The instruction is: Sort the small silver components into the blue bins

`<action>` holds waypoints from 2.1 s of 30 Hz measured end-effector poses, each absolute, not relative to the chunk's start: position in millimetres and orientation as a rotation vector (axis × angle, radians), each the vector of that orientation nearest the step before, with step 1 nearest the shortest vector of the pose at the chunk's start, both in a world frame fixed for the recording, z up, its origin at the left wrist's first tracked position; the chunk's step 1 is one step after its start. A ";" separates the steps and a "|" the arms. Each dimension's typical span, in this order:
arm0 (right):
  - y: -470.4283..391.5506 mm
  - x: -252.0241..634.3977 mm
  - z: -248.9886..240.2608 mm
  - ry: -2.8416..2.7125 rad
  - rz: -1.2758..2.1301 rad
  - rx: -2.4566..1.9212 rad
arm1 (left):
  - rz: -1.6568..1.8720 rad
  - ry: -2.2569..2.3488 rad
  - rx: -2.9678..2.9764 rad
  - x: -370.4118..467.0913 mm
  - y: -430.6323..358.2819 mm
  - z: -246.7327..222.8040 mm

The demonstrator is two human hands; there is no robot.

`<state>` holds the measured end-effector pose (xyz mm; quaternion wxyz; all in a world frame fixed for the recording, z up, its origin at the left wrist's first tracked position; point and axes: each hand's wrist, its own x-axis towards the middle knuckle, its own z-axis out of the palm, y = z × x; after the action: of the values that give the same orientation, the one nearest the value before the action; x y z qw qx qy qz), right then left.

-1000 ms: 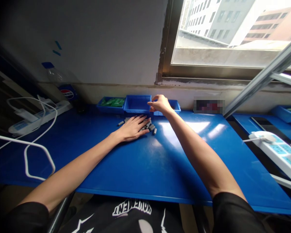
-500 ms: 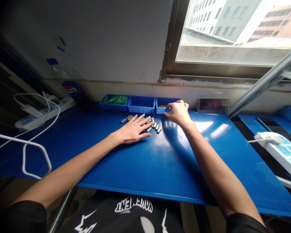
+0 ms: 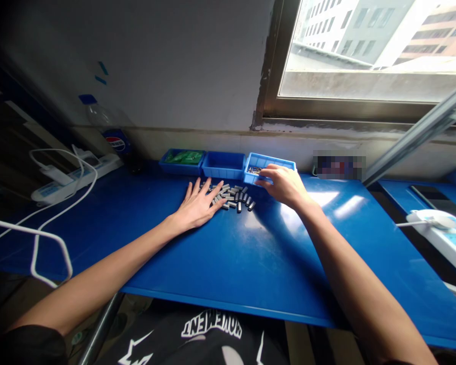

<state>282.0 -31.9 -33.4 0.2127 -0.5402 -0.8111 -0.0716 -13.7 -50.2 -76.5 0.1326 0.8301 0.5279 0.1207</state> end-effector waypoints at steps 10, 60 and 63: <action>-37.7 234.1 -0.5 -2.175 0.130 -1.196 | 0.975 1.219 2.234 -0.8 -35.0 -66.6; -38.4 193.6 -101.6 -1.640 0.548 -1.417 | 0.822 0.810 2.115 -40.0 5.5 -1.3; -42.8 195.3 -94.7 -1.544 0.575 -1.403 | 0.818 0.833 2.161 -35.4 8.4 -1.3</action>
<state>195.3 -42.8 -94.7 0.4694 -0.5726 -0.6300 0.2344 -35.4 8.4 -1.3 0.3360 0.8287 0.3194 0.3137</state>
